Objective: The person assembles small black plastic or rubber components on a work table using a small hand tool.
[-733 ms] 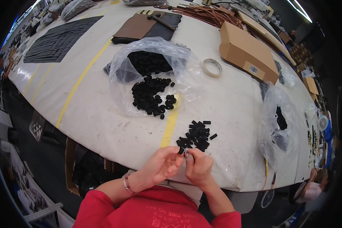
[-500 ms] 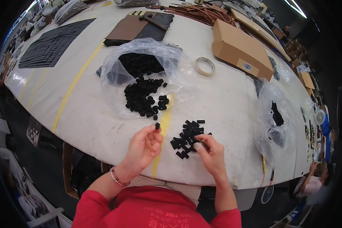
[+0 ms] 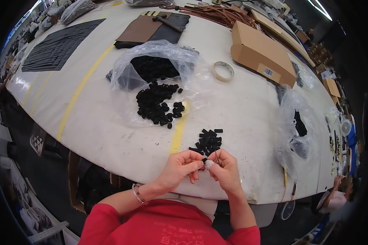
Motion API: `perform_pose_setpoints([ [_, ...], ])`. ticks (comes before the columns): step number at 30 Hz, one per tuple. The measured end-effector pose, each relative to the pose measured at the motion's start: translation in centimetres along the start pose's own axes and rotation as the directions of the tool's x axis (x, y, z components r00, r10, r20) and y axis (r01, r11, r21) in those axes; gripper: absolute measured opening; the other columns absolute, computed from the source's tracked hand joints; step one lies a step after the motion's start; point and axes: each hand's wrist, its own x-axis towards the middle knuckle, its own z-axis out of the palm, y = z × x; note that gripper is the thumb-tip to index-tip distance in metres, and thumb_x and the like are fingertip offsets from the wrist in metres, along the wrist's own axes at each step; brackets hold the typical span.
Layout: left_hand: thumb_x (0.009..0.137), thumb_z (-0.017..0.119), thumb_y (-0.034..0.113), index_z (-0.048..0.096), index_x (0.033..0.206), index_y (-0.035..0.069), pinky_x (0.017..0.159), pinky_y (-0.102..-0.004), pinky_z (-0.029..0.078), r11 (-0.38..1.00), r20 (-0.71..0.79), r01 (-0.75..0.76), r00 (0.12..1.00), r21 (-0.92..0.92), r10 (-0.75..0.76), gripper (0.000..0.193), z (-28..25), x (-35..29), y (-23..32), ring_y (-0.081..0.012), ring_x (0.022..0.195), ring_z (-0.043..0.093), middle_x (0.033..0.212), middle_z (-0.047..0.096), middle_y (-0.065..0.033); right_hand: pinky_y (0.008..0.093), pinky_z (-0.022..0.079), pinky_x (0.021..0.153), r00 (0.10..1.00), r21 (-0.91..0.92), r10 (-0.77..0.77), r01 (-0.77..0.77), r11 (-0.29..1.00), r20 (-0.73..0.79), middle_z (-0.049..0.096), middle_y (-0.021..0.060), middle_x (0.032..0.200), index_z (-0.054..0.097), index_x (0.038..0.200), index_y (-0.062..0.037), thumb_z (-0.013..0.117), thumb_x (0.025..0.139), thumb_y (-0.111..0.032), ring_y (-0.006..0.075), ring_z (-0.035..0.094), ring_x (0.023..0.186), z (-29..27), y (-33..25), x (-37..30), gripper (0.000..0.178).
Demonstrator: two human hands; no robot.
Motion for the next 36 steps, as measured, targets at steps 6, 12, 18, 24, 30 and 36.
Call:
perform_pose_setpoints([
  [6, 0.085, 0.051, 0.007, 0.054, 0.092, -0.003, 0.045, -0.0214, 0.045, 0.999, 0.039, 0.026, 0.999, -0.034, -0.025, 0.012, -1.5, -0.4, 0.0, -0.01, 0.054, 0.055, 0.073, 0.059, -0.0082, 0.0164, 0.032, 0.038, 0.993, 0.049, 0.034, -0.04, 0.998, 0.114, 0.056, 0.0051, 0.063, 0.056, 0.084, 0.0032, 0.056, 0.078, -0.005, 0.0025, 0.042, 0.045, 0.7, -0.2, -0.1, 0.01],
  [12, 0.085, 0.05, 0.007, 0.054, 0.091, -0.002, 0.044, -0.0203, 0.044, 0.99, 0.077, 0.028, 0.996, 0.135, -0.039, 0.011, -2.1, -0.6, 0.5, -0.0088, 0.052, 0.054, 0.072, 0.058, -0.0071, 0.0166, 0.034, 0.042, 0.978, -0.25, -0.067, 0.116, 0.961, 0.197, 0.056, 0.0013, 0.061, 0.059, 0.082, 0.0028, 0.059, 0.074, -0.005, 0.0022, 0.045, 0.051, 0.2, -0.3, 0.0, 0.011],
  [18, 0.086, 0.049, 0.008, 0.054, 0.088, -0.001, 0.042, -0.0176, 0.041, 0.964, -0.065, -0.107, 0.99, 0.243, 0.126, 0.011, -0.9, -1.0, -0.3, -0.0051, 0.052, 0.051, 0.069, 0.056, -0.0033, 0.0177, 0.03, 0.042, 0.955, -0.427, -0.295, 0.281, 0.86, 0.033, 0.047, -0.0031, 0.055, 0.054, 0.076, 0.0033, 0.056, 0.072, -0.001, 0.0006, 0.037, 0.05, 2.0, 0.1, -0.1, 0.005],
  [24, 0.076, 0.059, 0.0, 0.054, 0.082, -0.001, 0.04, -0.0239, 0.039, 0.405, 0.11, -0.47, 0.747, 0.784, 0.655, 0.008, -0.6, -1.2, -1.3, -0.011, 0.046, 0.051, 0.062, 0.055, -0.007, 0.0187, 0.028, 0.041, 0.924, -0.405, -0.372, 0.309, 0.861, -0.085, 0.042, -0.0031, 0.053, 0.051, 0.072, 0.0024, 0.054, 0.073, -0.001, 0.001, 0.033, 0.048, 3.1, 0.6, 0.2, 0.005],
  [30, 0.078, 0.056, 0.007, 0.053, 0.08, 0.003, 0.037, -0.0221, 0.035, 0.884, -0.058, -0.317, 0.932, 0.344, 0.357, 0.006, -0.9, -1.0, -0.6, -0.0108, 0.042, 0.048, 0.059, 0.052, -0.0041, 0.0245, 0.035, 0.039, 0.749, -0.635, -0.66, 0.535, 0.558, 0.051, 0.047, 0.0048, 0.055, 0.053, 0.074, -0.0007, 0.057, 0.064, 0.001, 0.0132, 0.045, 0.044, 3.0, 1.5, 0.2, 0.011],
  [36, 0.081, 0.053, 0.011, 0.051, 0.079, 0.006, 0.033, -0.0176, 0.029, 0.956, -0.005, 0.186, 0.981, -0.228, -0.193, 0.006, -1.2, -0.9, 0.4, -0.0069, 0.038, 0.042, 0.057, 0.05, -0.0012, 0.0281, 0.039, 0.039, 0.507, -0.738, -0.813, 0.658, 0.15, 0.287, 0.048, 0.0068, 0.058, 0.053, 0.074, -0.0033, 0.058, 0.059, 0.001, 0.0197, 0.05, 0.046, 2.8, 2.1, 0.5, 0.017],
])
